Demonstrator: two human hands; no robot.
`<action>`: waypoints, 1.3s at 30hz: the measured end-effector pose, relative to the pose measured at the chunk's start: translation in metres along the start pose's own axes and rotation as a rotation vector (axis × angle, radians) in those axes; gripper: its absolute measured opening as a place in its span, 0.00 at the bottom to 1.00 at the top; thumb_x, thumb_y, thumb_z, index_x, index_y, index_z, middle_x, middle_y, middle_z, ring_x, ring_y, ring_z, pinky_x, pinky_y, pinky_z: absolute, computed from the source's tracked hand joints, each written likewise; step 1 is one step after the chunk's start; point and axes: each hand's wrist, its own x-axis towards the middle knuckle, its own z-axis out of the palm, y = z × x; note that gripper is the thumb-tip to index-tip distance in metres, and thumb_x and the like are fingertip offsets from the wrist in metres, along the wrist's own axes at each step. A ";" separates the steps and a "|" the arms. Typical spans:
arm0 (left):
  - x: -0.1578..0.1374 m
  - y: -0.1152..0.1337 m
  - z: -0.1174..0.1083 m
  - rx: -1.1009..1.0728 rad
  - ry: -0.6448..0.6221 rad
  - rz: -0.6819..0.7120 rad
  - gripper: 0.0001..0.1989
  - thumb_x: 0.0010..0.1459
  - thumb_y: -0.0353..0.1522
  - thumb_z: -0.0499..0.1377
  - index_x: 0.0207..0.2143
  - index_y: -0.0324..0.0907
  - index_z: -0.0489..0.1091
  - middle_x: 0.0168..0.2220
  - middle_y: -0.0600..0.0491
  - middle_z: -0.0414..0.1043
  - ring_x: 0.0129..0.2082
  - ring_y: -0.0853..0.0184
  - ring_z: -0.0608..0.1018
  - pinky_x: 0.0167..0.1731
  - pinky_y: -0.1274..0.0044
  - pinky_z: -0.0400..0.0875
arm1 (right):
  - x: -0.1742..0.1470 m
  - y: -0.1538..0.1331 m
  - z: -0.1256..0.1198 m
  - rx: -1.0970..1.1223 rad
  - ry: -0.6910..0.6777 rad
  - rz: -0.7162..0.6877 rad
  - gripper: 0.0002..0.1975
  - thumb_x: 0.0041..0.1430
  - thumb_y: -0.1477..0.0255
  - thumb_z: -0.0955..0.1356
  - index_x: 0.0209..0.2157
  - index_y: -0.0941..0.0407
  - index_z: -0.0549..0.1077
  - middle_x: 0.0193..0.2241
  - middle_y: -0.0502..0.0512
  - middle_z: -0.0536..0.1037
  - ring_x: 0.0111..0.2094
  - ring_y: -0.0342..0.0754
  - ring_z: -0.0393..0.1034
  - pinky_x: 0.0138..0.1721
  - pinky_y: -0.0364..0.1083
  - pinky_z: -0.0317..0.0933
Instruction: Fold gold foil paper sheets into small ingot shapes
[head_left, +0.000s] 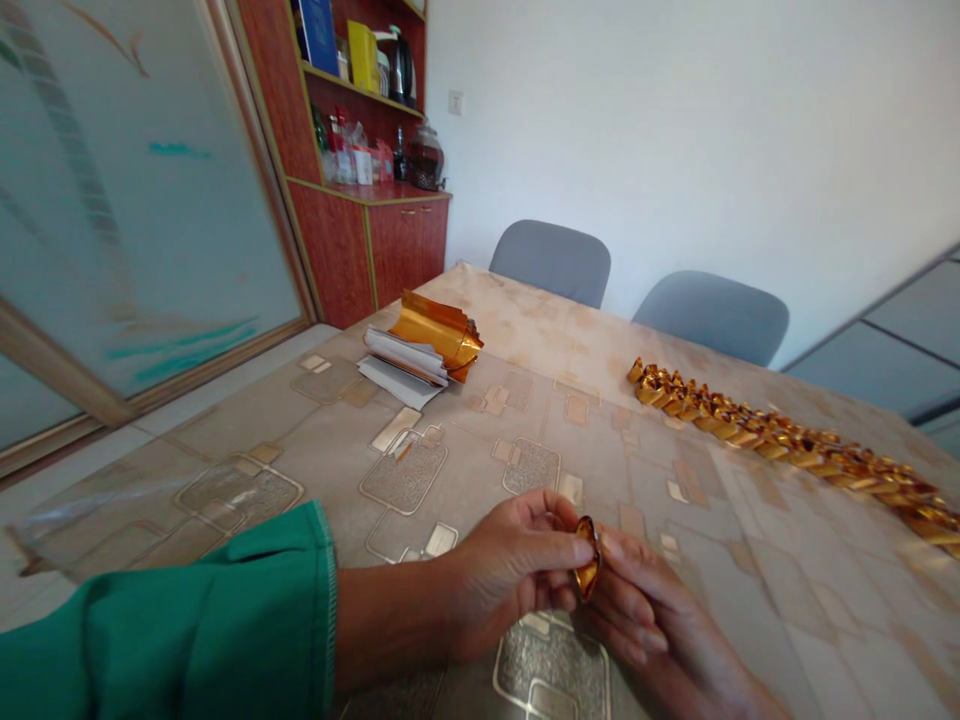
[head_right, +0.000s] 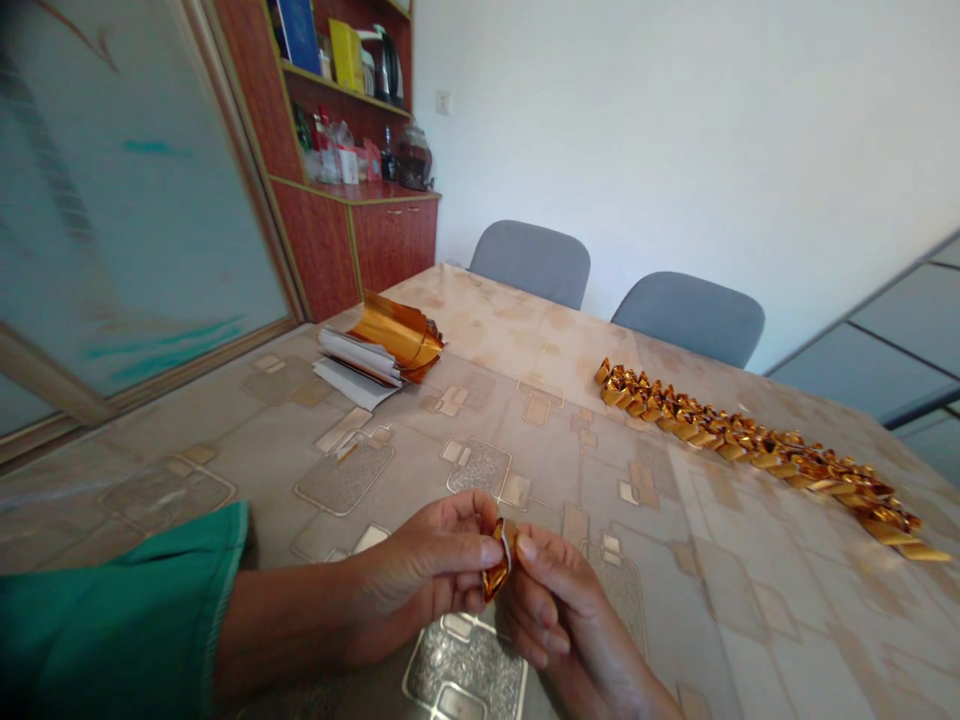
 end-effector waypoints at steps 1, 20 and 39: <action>-0.001 0.000 0.001 0.025 0.021 0.009 0.21 0.40 0.29 0.71 0.33 0.41 0.64 0.26 0.59 0.70 0.23 0.75 0.70 0.25 0.81 0.59 | 0.000 0.001 0.000 -0.021 -0.002 0.005 0.17 0.65 0.69 0.68 0.21 0.58 0.70 0.12 0.39 0.54 0.14 0.35 0.41 0.17 0.36 0.45; -0.001 0.001 -0.004 -0.262 -0.009 -0.099 0.14 0.41 0.23 0.69 0.31 0.37 0.70 0.22 0.60 0.65 0.18 0.82 0.62 0.21 0.87 0.55 | 0.000 -0.002 0.002 -0.042 -0.002 0.042 0.23 0.63 0.66 0.70 0.16 0.57 0.63 0.10 0.38 0.51 0.12 0.35 0.37 0.16 0.37 0.42; 0.004 0.005 -0.006 -0.099 -0.018 -0.155 0.13 0.49 0.35 0.66 0.34 0.39 0.68 0.26 0.58 0.67 0.21 0.76 0.65 0.25 0.80 0.57 | -0.003 -0.004 -0.001 0.030 0.003 0.096 0.25 0.62 0.66 0.70 0.15 0.56 0.60 0.11 0.38 0.51 0.13 0.34 0.38 0.17 0.37 0.43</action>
